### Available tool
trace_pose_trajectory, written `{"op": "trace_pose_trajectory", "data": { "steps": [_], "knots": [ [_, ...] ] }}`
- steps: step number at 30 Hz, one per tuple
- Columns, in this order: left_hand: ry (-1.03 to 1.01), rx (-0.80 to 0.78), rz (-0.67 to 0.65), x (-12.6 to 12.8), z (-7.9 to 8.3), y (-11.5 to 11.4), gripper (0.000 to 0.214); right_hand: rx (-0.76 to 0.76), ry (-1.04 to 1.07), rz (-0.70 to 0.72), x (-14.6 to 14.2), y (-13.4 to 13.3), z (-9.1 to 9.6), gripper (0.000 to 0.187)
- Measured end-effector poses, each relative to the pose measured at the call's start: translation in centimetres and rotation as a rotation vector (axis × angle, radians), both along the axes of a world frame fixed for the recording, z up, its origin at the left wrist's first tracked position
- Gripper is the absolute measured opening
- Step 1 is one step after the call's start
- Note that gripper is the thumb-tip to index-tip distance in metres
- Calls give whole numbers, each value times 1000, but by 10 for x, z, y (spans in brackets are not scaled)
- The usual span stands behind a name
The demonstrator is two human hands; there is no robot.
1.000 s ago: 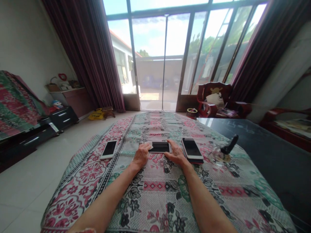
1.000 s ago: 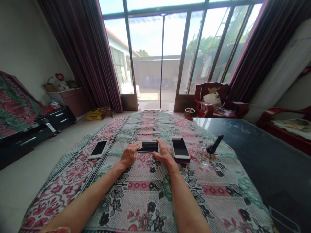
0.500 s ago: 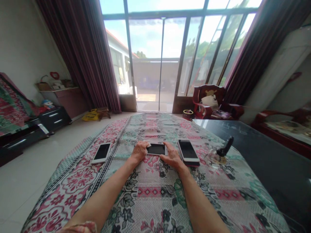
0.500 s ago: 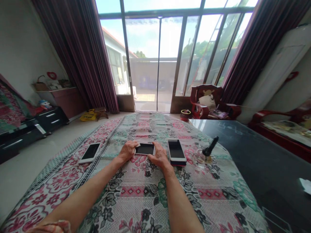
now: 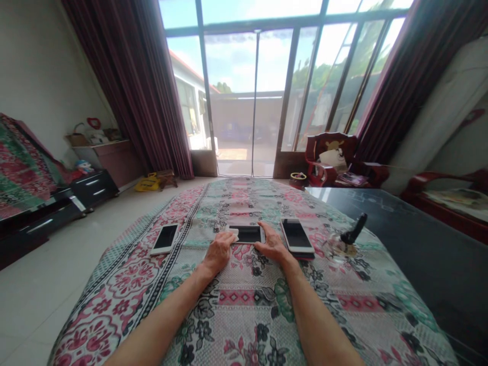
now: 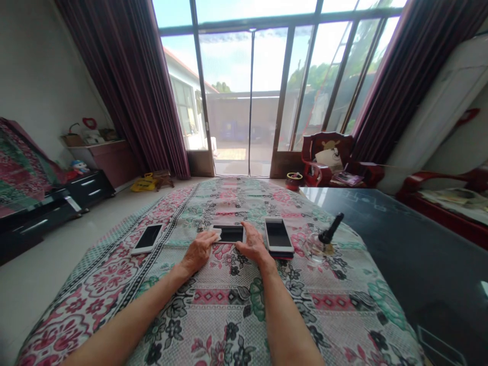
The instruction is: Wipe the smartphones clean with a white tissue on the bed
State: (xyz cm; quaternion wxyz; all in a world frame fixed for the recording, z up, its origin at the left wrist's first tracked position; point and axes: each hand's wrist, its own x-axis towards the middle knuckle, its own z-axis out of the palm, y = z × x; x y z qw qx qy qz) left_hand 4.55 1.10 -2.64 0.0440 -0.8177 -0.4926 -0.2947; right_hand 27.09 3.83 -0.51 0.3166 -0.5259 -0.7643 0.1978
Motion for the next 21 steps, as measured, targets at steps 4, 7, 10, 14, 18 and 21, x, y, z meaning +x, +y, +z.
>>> {"op": "trace_pose_trajectory", "data": {
  "steps": [4, 7, 10, 14, 18, 21],
  "knots": [
    [7, 3, -68, 1, 8, -3, 34, -27, -2, 22, 2, 0, 1, 73],
    [19, -7, -131, 11, 15, 11, 32, -18, -12, 24, 2, 0, 1, 73],
    [7, -32, -133, 23, 18, 29, 33, -16, -17, 19, 0, -1, 3, 72],
    [-35, -67, -82, 31, 18, 49, 35, -19, -10, 9, -1, -3, 5, 71],
    [-55, -79, -15, 29, 16, 58, 32, 13, -8, -2, -2, -2, 1, 71],
    [-62, -65, -4, 28, 14, 60, 32, 44, -18, -18, -1, 0, -3, 72]
  ]
}}
